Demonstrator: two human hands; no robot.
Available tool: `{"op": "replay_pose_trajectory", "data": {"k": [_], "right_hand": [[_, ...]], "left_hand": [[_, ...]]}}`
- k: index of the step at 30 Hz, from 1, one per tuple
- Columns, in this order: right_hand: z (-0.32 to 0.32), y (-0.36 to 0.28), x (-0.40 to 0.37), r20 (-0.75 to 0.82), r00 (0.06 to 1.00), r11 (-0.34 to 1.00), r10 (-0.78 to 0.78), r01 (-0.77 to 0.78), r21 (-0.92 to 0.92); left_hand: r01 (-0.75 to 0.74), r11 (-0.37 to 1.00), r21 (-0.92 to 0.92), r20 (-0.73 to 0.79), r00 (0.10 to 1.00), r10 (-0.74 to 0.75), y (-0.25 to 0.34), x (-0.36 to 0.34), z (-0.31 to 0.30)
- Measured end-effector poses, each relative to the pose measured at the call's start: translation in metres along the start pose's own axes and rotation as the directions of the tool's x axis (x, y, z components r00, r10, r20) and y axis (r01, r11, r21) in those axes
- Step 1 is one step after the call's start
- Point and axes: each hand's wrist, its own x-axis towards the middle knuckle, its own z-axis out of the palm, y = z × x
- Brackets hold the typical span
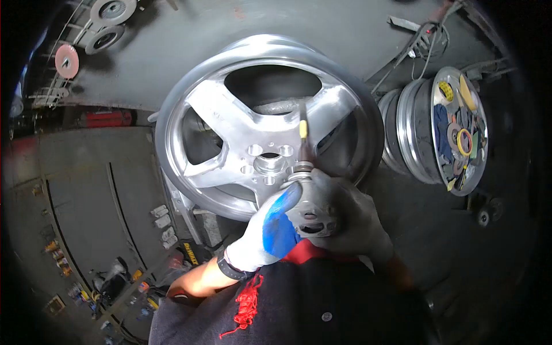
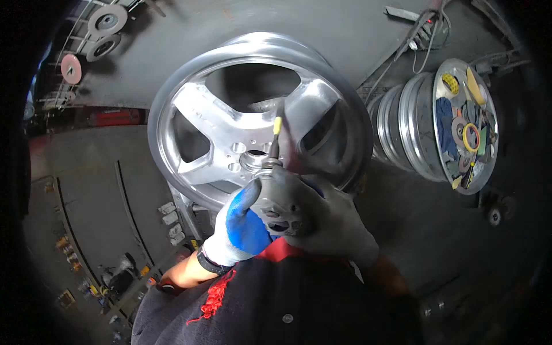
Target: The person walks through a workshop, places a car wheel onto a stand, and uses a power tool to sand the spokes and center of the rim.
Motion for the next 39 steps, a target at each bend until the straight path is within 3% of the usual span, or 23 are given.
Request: {"op": "replay_pose_trajectory", "data": {"k": [3, 9, 11, 12, 14, 16, 19, 20, 21, 24, 25, 27, 28, 30, 35, 37, 39], "right_hand": [[-0.004, -0.003, 0.004, -0.01, 0.999, 0.999, -0.046, 0.046, -0.015], [0.008, -0.004, 0.007, 0.138, 0.99, 0.999, -0.014, 0.009, 0.039], [0.012, -0.004, 0.014, 0.177, 0.983, 0.998, -0.037, 0.027, 0.062], [0.014, -0.005, 0.018, 0.17, 0.983, 0.996, -0.075, 0.067, 0.054], [0.017, -0.006, 0.026, 0.182, 0.976, 0.992, -0.121, 0.116, 0.041], [0.021, -0.003, 0.032, 0.149, 0.965, 0.976, -0.214, 0.203, 0.083], [0.026, -0.004, 0.034, 0.115, 0.965, 0.971, -0.236, 0.229, 0.075], [0.023, -0.004, 0.032, 0.128, 0.962, 0.97, -0.24, 0.233, 0.068], [0.018, -0.006, 0.028, 0.147, 0.97, 0.981, -0.195, 0.196, 0.013], [0.003, -0.011, 0.018, 0.162, 0.98, 0.988, -0.114, 0.129, -0.086], [-0.002, -0.013, 0.015, 0.155, 0.985, 0.989, -0.077, 0.095, -0.116], [-0.013, -0.014, 0.01, 0.154, 0.98, 0.975, -0.125, 0.151, -0.166], [-0.017, -0.014, 0.008, 0.127, 0.983, 0.968, -0.134, 0.157, -0.198], [-0.02, -0.009, 0.0, 0.084, 0.987, 0.945, -0.139, 0.157, -0.287], [-0.015, -0.003, 0.002, 0.128, 0.972, 0.933, -0.198, 0.227, -0.278], [-0.011, -0.002, 0.004, 0.224, 0.96, 0.935, -0.168, 0.226, -0.272], [-0.006, -0.004, 0.007, 0.25, 0.96, 0.941, -0.126, 0.196, -0.277]], "left_hand": [[-0.022, 1.0, 0.005, 0.085, 0.996, 0.022, -0.004, 0.005, 0.001], [-0.015, 0.998, -0.068, -0.02, 1.0, 0.013, -0.008, -0.013, -0.013], [-0.133, 0.941, 0.31, -0.23, 0.95, 0.21, -0.013, -0.015, -0.022], [-0.149, 0.943, 0.296, -0.229, 0.948, 0.222, -0.013, -0.018, -0.024], [-0.154, 0.987, 0.033, -0.084, 0.984, 0.156, 0.0, -0.026, -0.007], [-0.187, 0.982, 0.038, -0.065, 0.98, 0.189, 0.001, -0.027, -0.008], [-0.231, 0.971, 0.063, -0.05, 0.971, 0.235, -0.004, -0.026, -0.011], [-0.387, 0.834, 0.393, 0.122, 0.921, 0.37, -0.008, -0.026, -0.021], [-0.527, 0.563, 0.637, 0.324, 0.845, 0.424, -0.013, -0.025, -0.03], [-0.422, 0.592, 0.687, 0.257, 0.903, 0.345, -0.031, -0.018, -0.046], [-0.431, 0.594, 0.679, 0.264, 0.899, 0.35, -0.032, -0.014, -0.043], [-0.239, 0.949, 0.205, 0.242, 0.952, 0.187, -0.032, 0.001, -0.025], [-0.245, 0.949, 0.197, 0.249, 0.949, 0.193, -0.03, 0.005, -0.014], [-0.063, 0.992, -0.11, 0.303, 0.948, 0.094, -0.025, 0.011, 0.003], [-0.148, 0.979, -0.143, 0.371, 0.909, 0.191, -0.042, 0.018, -0.028], [-0.186, 0.969, -0.16, 0.38, 0.895, 0.235, -0.046, 0.009, -0.034], [-0.357, 0.932, 0.063, 0.307, 0.896, 0.322, -0.043, -0.005, -0.033]]}}
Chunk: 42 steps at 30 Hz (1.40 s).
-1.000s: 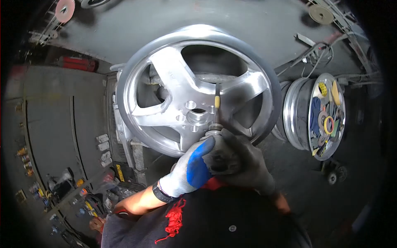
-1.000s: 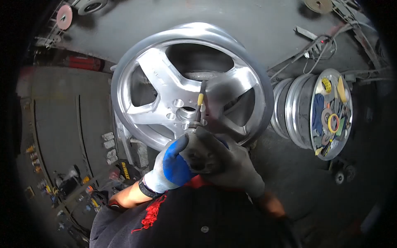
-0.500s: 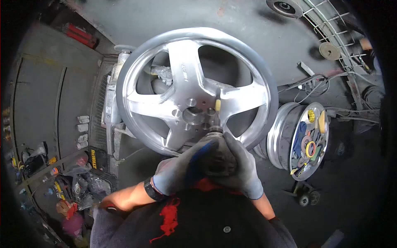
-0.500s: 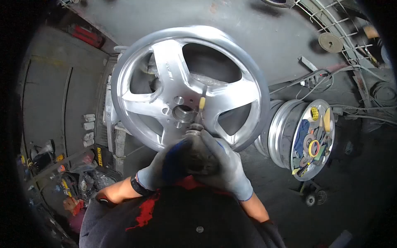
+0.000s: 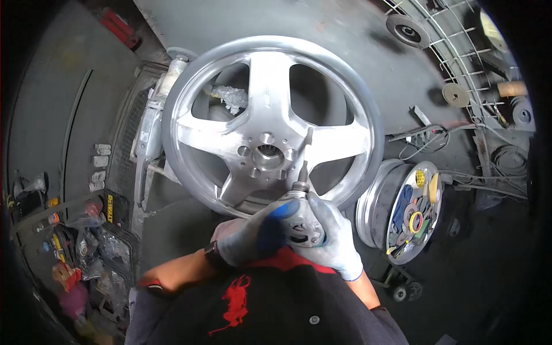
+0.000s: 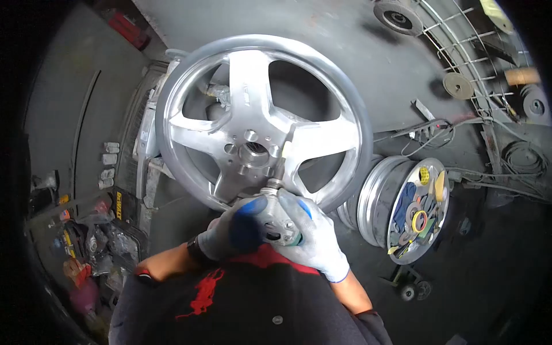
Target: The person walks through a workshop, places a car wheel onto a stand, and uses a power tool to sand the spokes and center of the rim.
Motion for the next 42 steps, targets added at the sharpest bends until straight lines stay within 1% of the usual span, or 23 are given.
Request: {"op": "replay_pose_trajectory", "data": {"k": [4, 6, 7, 9, 10, 12, 13, 15, 19, 21, 22, 23, 24, 25, 27, 28, 29, 30, 34, 36, 37, 39, 42], "right_hand": [[0.008, 0.003, 0.008, 0.041, 0.997, 0.998, -0.066, 0.066, 0.006], [0.014, 0.008, 0.012, 0.013, 0.993, 0.992, -0.119, 0.118, 0.04], [0.016, 0.011, 0.011, 0.013, 0.993, 0.992, -0.121, 0.12, 0.039], [0.02, 0.016, 0.01, -0.002, 0.985, 0.985, -0.175, 0.175, 0.007], [0.019, 0.017, 0.008, -0.004, 0.985, 0.985, -0.175, 0.175, 0.005], [0.015, 0.017, 0.0, -0.008, 0.985, 0.984, -0.17, 0.17, -0.047], [0.013, 0.016, -0.005, -0.01, 0.986, 0.985, -0.164, 0.163, -0.052], [0.01, 0.012, -0.011, -0.017, 0.995, 0.989, -0.101, 0.098, -0.111], [0.011, 0.01, -0.009, 0.007, 0.992, 0.974, -0.128, 0.127, -0.189], [0.017, 0.004, -0.002, 0.029, 0.99, 0.979, -0.136, 0.139, -0.149], [0.019, 0.003, 0.002, 0.026, 0.99, 0.979, -0.139, 0.142, -0.144], [0.022, 0.001, 0.004, 0.037, 0.988, 0.979, -0.148, 0.151, -0.138], [0.024, -0.001, 0.006, 0.047, 0.987, 0.978, -0.156, 0.161, -0.134], [0.025, -0.003, 0.01, 0.042, 0.987, 0.978, -0.157, 0.161, -0.13], [0.028, -0.007, 0.019, 0.086, 0.982, 0.978, -0.167, 0.176, -0.108], [0.031, -0.009, 0.024, 0.079, 0.983, 0.979, -0.167, 0.175, -0.105], [0.034, -0.01, 0.029, 0.073, 0.982, 0.979, -0.174, 0.181, -0.096], [0.035, -0.01, 0.031, 0.066, 0.981, 0.979, -0.181, 0.186, -0.088], [0.034, -0.009, 0.025, 0.068, 0.99, 0.99, -0.125, 0.129, -0.056], [0.033, -0.003, 0.014, -0.021, 0.988, 0.988, -0.152, 0.152, 0.006], [0.03, -0.002, 0.008, -0.029, 0.989, 0.989, -0.145, 0.146, 0.006], [0.022, 0.0, -0.003, -0.024, 0.995, 0.995, -0.092, 0.091, -0.033], [0.013, -0.004, 0.0, -0.013, 0.998, 0.998, -0.06, 0.06, 0.024]], "left_hand": [[-0.038, 0.999, 0.0, 0.07, 0.997, 0.038, 0.002, -0.01, -0.01], [-0.11, 0.972, 0.206, -0.021, 0.993, 0.117, 0.0, -0.013, -0.012], [-0.112, 0.972, 0.206, -0.02, 0.993, 0.118, -0.004, -0.012, -0.023], [-0.069, 0.997, -0.02, 0.193, 0.979, 0.071, -0.015, -0.009, -0.052], [-0.068, 0.998, -0.02, 0.196, 0.978, 0.07, -0.017, -0.007, -0.053], [0.154, 0.987, 0.044, -0.097, 0.984, -0.15, -0.023, -0.005, -0.054], [0.16, 0.986, 0.041, -0.092, 0.984, -0.155, -0.03, -0.003, -0.053], [-0.191, 0.979, -0.076, 0.149, 0.968, 0.2, -0.043, 0.004, -0.051], [-0.004, 0.95, -0.312, 0.274, 0.957, 0.094, -0.021, 0.008, -0.034], [-0.075, 0.952, -0.297, 0.095, 0.99, 0.108, -0.017, -0.002, -0.032], [-0.077, 0.954, -0.291, 0.092, 0.99, 0.108, -0.013, -0.002, -0.039], [-0.32, 0.911, 0.259, 0.214, 0.939, 0.269, -0.008, 0.001, -0.05], [-0.512, 0.526, 0.679, 0.4, 0.859, 0.319, -0.005, 0.001, -0.057], [-0.51, 0.523, 0.683, 0.401, 0.86, 0.315, 0.001, -0.005, -0.053], [-0.114, 0.582, 0.805, -0.008, 0.979, 0.203, 0.016, -0.02, -0.033], [-0.111, 0.578, 0.809, -0.008, 0.98, 0.2, 0.023, -0.021, -0.025], [-0.029, 0.838, 0.545, -0.143, 0.981, 0.128, 0.031, -0.021, -0.019], [0.038, 0.979, 0.2, -0.243, 0.97, 0.012, 0.035, -0.021, -0.015], [0.006, 0.998, 0.069, -0.242, 0.97, 0.011, 0.029, -0.02, -0.026], [-0.012, 0.804, 0.594, -0.081, 0.994, 0.075, 0.021, -0.018, -0.033], [-0.005, 0.803, 0.596, -0.079, 0.995, 0.065, 0.019, -0.015, -0.026], [0.103, 0.974, 0.202, -0.214, 0.975, -0.059, 0.014, -0.01, -0.009], [0.051, 0.996, 0.079, -0.047, 0.998, -0.047, 0.007, -0.01, -0.026]]}}
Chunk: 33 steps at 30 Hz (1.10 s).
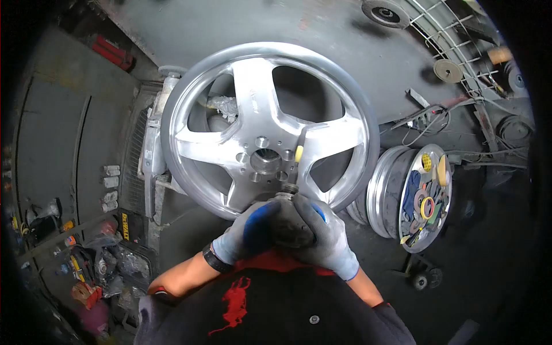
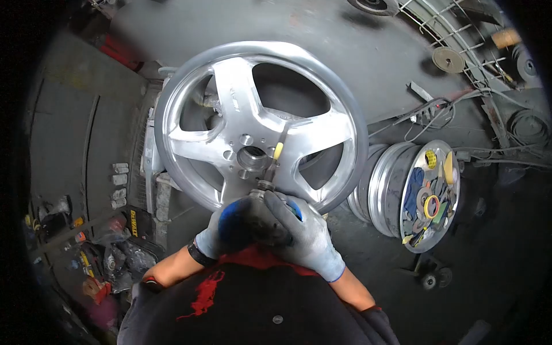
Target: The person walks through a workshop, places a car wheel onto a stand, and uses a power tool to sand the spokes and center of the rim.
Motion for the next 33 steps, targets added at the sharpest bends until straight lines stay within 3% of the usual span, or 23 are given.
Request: {"op": "replay_pose_trajectory", "data": {"k": [1, 3, 8, 10, 12, 14, 15, 16, 18, 19, 20, 22, 23, 26, 28, 33], "right_hand": [[0.003, -0.001, 0.002, -0.012, 1.0, 1.0, 0.005, -0.005, 0.013], [0.01, -0.003, 0.013, -0.024, 1.0, 0.998, -0.012, 0.013, 0.055], [0.017, -0.004, 0.028, -0.039, 0.997, 0.988, -0.07, 0.075, 0.137], [0.014, -0.006, 0.026, -0.016, 1.0, 0.988, -0.019, 0.021, 0.155], [0.01, -0.003, 0.014, -0.018, 0.999, 0.982, 0.049, -0.045, 0.185], [0.005, -0.001, 0.003, -0.056, 0.996, 0.98, 0.075, -0.063, 0.188], [0.003, -0.001, -0.002, -0.08, 0.992, 0.979, 0.095, -0.079, 0.19], [0.003, 0.0, -0.003, -0.103, 0.988, 0.977, 0.113, -0.092, 0.192], [0.006, 0.0, -0.003, -0.102, 0.989, 0.978, 0.106, -0.085, 0.192], [0.008, 0.001, -0.001, -0.094, 0.991, 0.98, 0.094, -0.076, 0.185], [0.008, 0.001, 0.003, -0.107, 0.99, 0.978, 0.096, -0.073, 0.197], [0.01, -0.001, 0.015, -0.077, 0.997, 0.98, -0.011, 0.026, 0.195], [0.017, 0.002, 0.018, -0.08, 0.996, 0.985, -0.031, 0.044, 0.169], [0.017, 0.002, 0.018, -0.168, 0.985, 0.978, -0.046, 0.079, 0.194], [0.011, 0.001, 0.012, -0.17, 0.985, 0.978, -0.019, 0.054, 0.201], [0.0, -0.007, 0.007, -0.085, 0.994, 0.982, 0.067, -0.051, 0.184]], "left_hand": [[0.006, 1.0, 0.011, -0.003, 1.0, -0.006, 0.001, -0.002, -0.002], [0.096, 0.965, -0.244, -0.155, 0.978, -0.136, 0.007, -0.007, -0.006], [0.036, 0.974, -0.225, -0.21, 0.974, -0.084, 0.029, -0.019, 0.004], [0.039, 0.989, -0.142, -0.178, 0.982, -0.064, 0.031, -0.017, 0.01], [0.093, 0.989, -0.116, -0.214, 0.97, -0.116, 0.026, -0.021, 0.005], [0.23, 0.944, -0.236, -0.186, 0.943, -0.276, 0.008, -0.026, -0.025], [0.258, 0.96, -0.111, -0.187, 0.943, -0.276, 0.004, -0.027, -0.036], [0.267, 0.958, -0.102, -0.189, 0.941, -0.282, 0.012, -0.022, -0.021], [0.286, 0.931, 0.228, -0.089, 0.958, -0.272, 0.032, -0.01, 0.024], [0.376, 0.814, 0.443, -0.133, 0.925, -0.355, 0.028, -0.017, -0.003], [0.385, 0.803, 0.454, -0.143, 0.921, -0.361, 0.027, -0.02, 0.001], [0.113, 0.846, 0.521, -0.157, 0.987, -0.035, 0.026, -0.023, 0.014], [0.16, 0.816, 0.555, -0.245, 0.969, -0.023, 0.026, -0.024, 0.012], [0.163, 0.824, 0.543, -0.281, 0.96, -0.004, 0.024, -0.02, 0.013], [0.106, 0.786, 0.609, -0.228, 0.972, 0.046, 0.009, -0.017, 0.001], [0.155, 0.751, 0.642, -0.265, 0.964, 0.028, 0.007, -0.018, 0.005]]}}
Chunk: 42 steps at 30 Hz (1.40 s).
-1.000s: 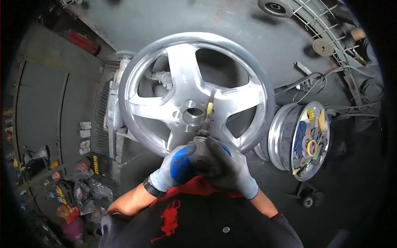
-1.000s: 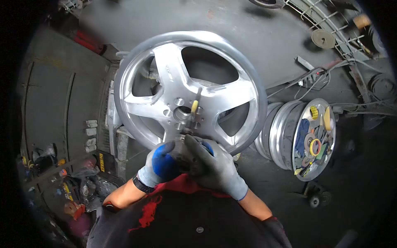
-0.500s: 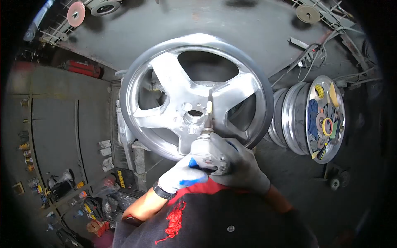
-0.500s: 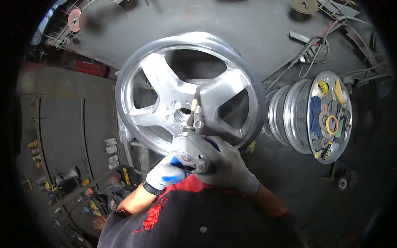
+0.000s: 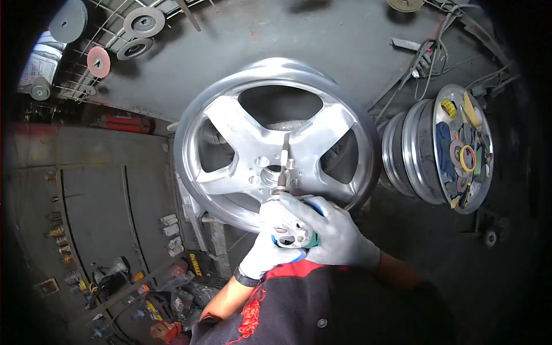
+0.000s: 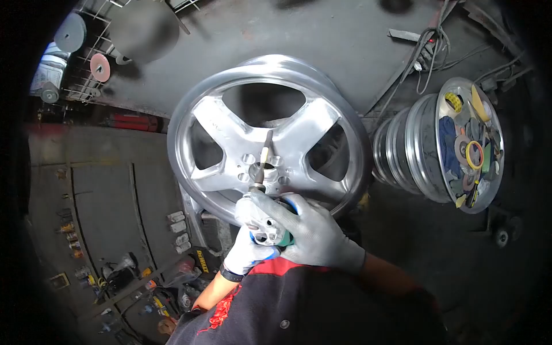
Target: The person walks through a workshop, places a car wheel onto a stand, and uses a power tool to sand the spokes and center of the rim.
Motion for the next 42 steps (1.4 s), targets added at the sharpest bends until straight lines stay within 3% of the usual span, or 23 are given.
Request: {"op": "replay_pose_trajectory", "data": {"k": [1, 3, 5, 7, 9, 11, 13, 17, 23, 25, 27, 29, 31, 33, 34, 36, 39, 40, 42], "right_hand": [[0.003, 0.001, 0.001, 0.028, 1.0, 1.0, 0.004, -0.004, -0.003], [0.013, 0.004, 0.01, 0.018, 0.999, 0.999, -0.029, 0.03, -0.028], [0.02, 0.006, 0.018, -0.012, 0.996, 0.996, -0.088, 0.087, -0.022], [0.024, 0.012, 0.019, -0.023, 0.996, 0.995, -0.091, 0.09, -0.033], [0.02, 0.011, 0.018, -0.093, 0.99, 0.991, -0.108, 0.115, 0.067], [0.011, 0.012, 0.009, -0.106, 0.989, 0.989, -0.106, 0.115, 0.09], [0.002, 0.014, -0.002, -0.084, 0.994, 0.994, -0.063, 0.07, 0.089], [-0.019, 0.001, -0.01, -0.084, 0.996, 0.995, 0.007, 0.001, 0.097], [-0.001, 0.008, 0.007, 0.007, 1.0, 0.994, 0.009, -0.009, 0.111], [-0.006, 0.006, 0.015, -0.032, 0.997, 0.982, -0.069, 0.074, 0.175], [-0.005, 0.009, 0.016, -0.053, 0.994, 0.972, -0.093, 0.102, 0.21], [-0.011, 0.011, 0.01, -0.014, 1.0, 0.975, -0.02, 0.023, 0.223], [-0.016, 0.01, 0.005, -0.06, 0.998, 0.981, -0.024, 0.036, 0.193], [-0.019, 0.01, -0.002, -0.123, 0.992, 0.989, -0.013, 0.03, 0.143], [-0.023, 0.004, 0.001, -0.093, 0.995, 0.99, 0.024, -0.011, 0.141], [-0.02, 0.004, 0.006, -0.064, 0.998, 0.986, 0.023, -0.012, 0.169], [-0.014, 0.006, 0.008, -0.067, 0.998, 0.983, -0.009, 0.021, 0.184], [-0.018, 0.005, 0.008, -0.026, 0.999, 0.984, 0.019, -0.014, 0.178], [-0.021, 0.004, 0.006, 0.011, 0.999, 0.985, 0.053, -0.054, 0.164]], "left_hand": [[0.038, 0.998, 0.041, -0.015, 0.999, -0.037, 0.002, -0.003, -0.002], [-0.051, 0.999, 0.016, -0.093, 0.994, 0.052, -0.003, -0.005, -0.011], [-0.032, 0.995, -0.092, -0.145, 0.989, 0.018, 0.004, -0.007, -0.019], [-0.061, 0.998, 0.012, -0.136, 0.989, 0.062, 0.006, -0.004, -0.024], [0.026, 0.961, 0.275, -0.144, 0.99, 0.014, 0.007, -0.001, -0.022], [-0.014, 0.997, -0.07, -0.097, 0.995, 0.007, 0.01, -0.001, -0.001], [0.02, 1.0, -0.021, -0.065, 0.998, -0.021, 0.013, 0.0, 0.011], [-0.072, 0.94, 0.334, 0.07, 0.996, 0.052, 0.014, 0.007, 0.014], [0.01, 0.989, 0.147, -0.124, 0.992, 0.009, 0.031, -0.01, 0.011], [-0.065, 0.996, 0.054, -0.065, 0.996, 0.068, 0.031, -0.008, 0.006], [-0.036, 0.992, 0.124, -0.061, 0.997, 0.044, 0.036, -0.006, 0.009], [-0.047, 0.972, 0.232, -0.11, 0.991, 0.074, 0.038, -0.004, 0.022], [0.034, 0.974, 0.225, -0.095, 0.995, -0.013, 0.039, 0.0, 0.03], [-0.099, 0.88, 0.464, 0.03, 0.995, 0.096, 0.033, 0.003, 0.025], [-0.097, 0.882, 0.462, 0.029, 0.995, 0.094, 0.032, 0.004, 0.024], [-0.012, 0.96, 0.281, -0.034, 0.999, 0.022, 0.031, 0.002, 0.022], [-0.028, 0.969, 0.246, -0.055, 0.998, 0.043, 0.03, -0.003, 0.014], [0.07, 0.99, 0.121, -0.073, 0.995, -0.062, 0.037, -0.001, 0.019], [0.056, 0.985, 0.164, -0.057, 0.997, -0.047, 0.029, 0.002, 0.019]]}}
